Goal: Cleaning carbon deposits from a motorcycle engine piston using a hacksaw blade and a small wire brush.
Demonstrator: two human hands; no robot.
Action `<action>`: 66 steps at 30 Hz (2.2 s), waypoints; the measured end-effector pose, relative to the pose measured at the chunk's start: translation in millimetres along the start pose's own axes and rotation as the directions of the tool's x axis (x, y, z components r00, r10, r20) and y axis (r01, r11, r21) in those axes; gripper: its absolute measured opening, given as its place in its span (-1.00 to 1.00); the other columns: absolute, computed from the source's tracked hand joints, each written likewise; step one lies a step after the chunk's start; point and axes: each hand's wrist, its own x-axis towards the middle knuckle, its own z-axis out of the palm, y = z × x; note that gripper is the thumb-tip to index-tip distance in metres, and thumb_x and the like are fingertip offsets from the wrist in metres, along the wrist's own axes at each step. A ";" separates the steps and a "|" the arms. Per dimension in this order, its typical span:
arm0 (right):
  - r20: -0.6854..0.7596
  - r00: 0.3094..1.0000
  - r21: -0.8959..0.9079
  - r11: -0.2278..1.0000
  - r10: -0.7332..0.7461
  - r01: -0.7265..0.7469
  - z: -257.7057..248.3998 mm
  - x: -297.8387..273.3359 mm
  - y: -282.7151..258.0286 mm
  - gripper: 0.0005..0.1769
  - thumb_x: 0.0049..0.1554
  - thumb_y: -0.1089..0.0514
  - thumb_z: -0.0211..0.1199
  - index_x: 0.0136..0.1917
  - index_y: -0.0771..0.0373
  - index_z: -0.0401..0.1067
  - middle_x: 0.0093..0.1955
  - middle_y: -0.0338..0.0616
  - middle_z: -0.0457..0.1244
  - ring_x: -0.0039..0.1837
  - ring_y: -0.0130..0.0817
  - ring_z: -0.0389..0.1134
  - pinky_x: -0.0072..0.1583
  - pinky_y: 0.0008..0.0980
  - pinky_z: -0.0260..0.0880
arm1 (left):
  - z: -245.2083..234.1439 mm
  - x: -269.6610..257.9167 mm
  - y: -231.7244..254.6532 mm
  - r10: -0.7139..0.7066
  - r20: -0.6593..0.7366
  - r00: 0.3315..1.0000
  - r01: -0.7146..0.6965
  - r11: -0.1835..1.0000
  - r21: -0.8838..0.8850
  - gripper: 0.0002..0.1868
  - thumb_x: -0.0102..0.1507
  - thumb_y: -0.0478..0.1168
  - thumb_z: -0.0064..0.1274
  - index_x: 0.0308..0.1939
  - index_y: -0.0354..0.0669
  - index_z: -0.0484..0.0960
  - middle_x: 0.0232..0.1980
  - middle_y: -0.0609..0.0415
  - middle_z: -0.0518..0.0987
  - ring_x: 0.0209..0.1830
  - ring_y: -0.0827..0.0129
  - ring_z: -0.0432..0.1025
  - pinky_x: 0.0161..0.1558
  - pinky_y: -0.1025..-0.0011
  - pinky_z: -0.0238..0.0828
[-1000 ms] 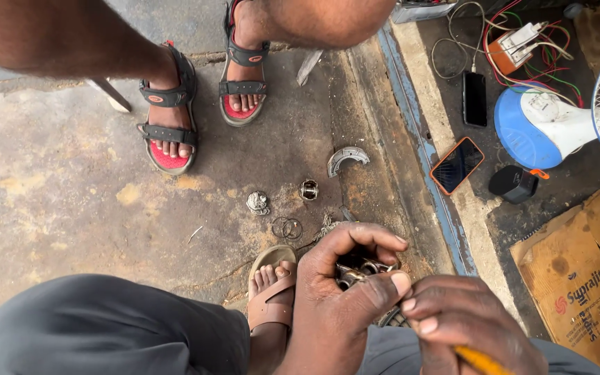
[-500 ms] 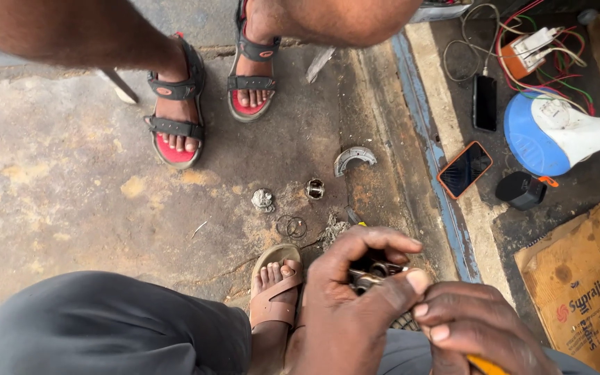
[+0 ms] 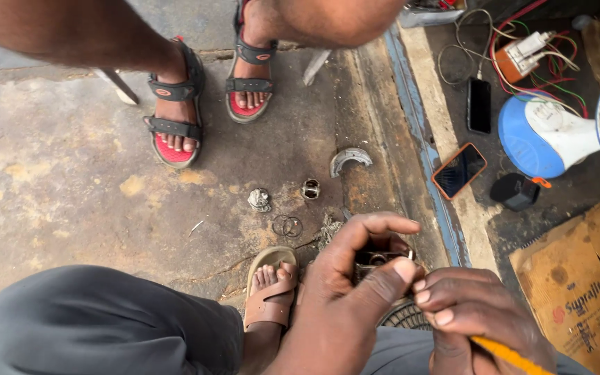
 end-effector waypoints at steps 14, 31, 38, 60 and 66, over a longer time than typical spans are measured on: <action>0.040 0.999 -0.173 0.985 0.035 -0.027 -7.4 6.8 -4.4 -0.92 0.31 0.17 0.30 0.00 0.12 0.41 -0.11 -0.22 0.40 0.00 -0.37 0.52 0.12 -0.40 0.57 | 5.5 2.2 15.9 -0.026 -0.055 0.998 0.041 0.954 0.298 -0.70 0.29 -0.19 0.15 0.09 -0.12 0.63 -0.11 0.14 0.56 -0.06 0.54 0.46 0.01 0.49 0.46; 0.066 0.997 -0.021 0.999 0.028 -0.027 -1.8 3.6 -0.7 -0.91 0.30 0.19 0.31 0.02 0.13 0.41 -0.06 -0.19 0.40 -0.05 -0.38 0.49 0.09 -0.39 0.55 | -6.6 7.0 -3.2 0.048 -0.083 0.995 -0.051 0.998 -0.035 -0.76 0.19 -0.32 0.29 -0.08 -0.26 0.67 -0.22 0.19 0.57 -0.19 0.58 0.45 -0.08 0.55 0.45; 0.034 0.998 0.101 0.994 0.047 -0.050 -6.1 -7.1 4.0 -0.90 0.26 0.21 0.34 0.00 0.13 0.43 -0.13 -0.19 0.40 -0.03 -0.33 0.50 0.07 -0.35 0.58 | -0.6 7.2 4.0 -0.012 -0.082 0.997 0.025 0.988 0.150 -0.78 0.18 -0.33 0.28 -0.11 -0.23 0.68 -0.26 0.19 0.61 -0.25 0.60 0.46 -0.14 0.56 0.47; 0.163 0.987 -0.020 1.000 -0.006 0.009 -13.5 -4.2 -3.6 -0.84 0.20 0.23 0.36 -0.02 0.15 0.39 -0.09 -0.13 0.38 0.00 -0.29 0.49 0.14 -0.29 0.57 | 2.7 3.6 -2.5 0.082 -0.103 0.991 -0.063 0.983 0.173 -0.80 0.17 -0.34 0.27 -0.13 -0.22 0.66 -0.24 0.20 0.61 -0.25 0.63 0.49 -0.18 0.59 0.49; 0.042 0.998 -0.025 0.999 -0.036 0.037 0.7 -1.5 1.9 -0.86 0.23 0.27 0.33 0.04 0.12 0.43 -0.07 -0.21 0.41 -0.02 -0.35 0.51 0.10 -0.36 0.57 | 3.4 3.4 -0.5 0.080 -0.173 0.982 -0.047 0.981 0.188 -0.81 0.17 -0.33 0.28 -0.14 -0.20 0.68 -0.26 0.20 0.58 -0.27 0.65 0.48 -0.19 0.60 0.49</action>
